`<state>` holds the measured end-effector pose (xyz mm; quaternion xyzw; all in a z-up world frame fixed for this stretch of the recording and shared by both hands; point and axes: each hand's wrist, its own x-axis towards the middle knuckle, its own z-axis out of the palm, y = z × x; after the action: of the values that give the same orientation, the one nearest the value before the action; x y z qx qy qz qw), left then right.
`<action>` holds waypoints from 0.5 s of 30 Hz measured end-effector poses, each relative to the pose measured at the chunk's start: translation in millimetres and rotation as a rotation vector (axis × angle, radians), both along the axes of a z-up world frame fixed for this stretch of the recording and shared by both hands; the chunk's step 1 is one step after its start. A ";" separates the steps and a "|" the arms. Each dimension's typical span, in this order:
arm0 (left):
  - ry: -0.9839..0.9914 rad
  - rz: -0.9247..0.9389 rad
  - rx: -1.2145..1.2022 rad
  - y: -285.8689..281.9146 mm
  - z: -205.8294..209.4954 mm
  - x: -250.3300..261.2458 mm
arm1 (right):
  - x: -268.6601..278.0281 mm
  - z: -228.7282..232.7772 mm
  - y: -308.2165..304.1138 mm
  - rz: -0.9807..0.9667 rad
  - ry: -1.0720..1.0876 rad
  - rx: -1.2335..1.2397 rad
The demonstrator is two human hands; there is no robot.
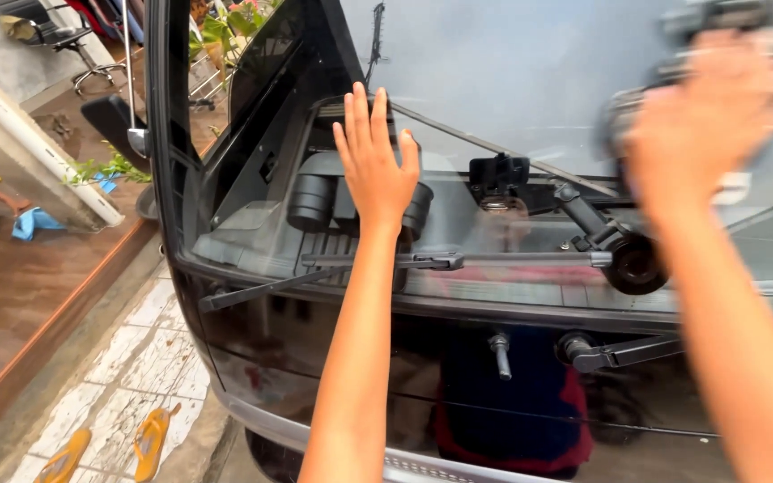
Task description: Cleaning the front windshield of a van with a cloth.
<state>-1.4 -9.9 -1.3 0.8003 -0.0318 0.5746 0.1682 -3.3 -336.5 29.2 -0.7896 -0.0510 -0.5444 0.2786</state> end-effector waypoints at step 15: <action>-0.012 -0.064 -0.017 9.5 -8.7 4.8 | -19.5 -34.2 191.3 0.145 -0.115 -0.566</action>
<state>3.4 -0.4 -10.0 0.7938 -0.0534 0.5742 0.1932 -22.8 -145.2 -5.0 -0.7979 -0.2729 -0.5311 0.0822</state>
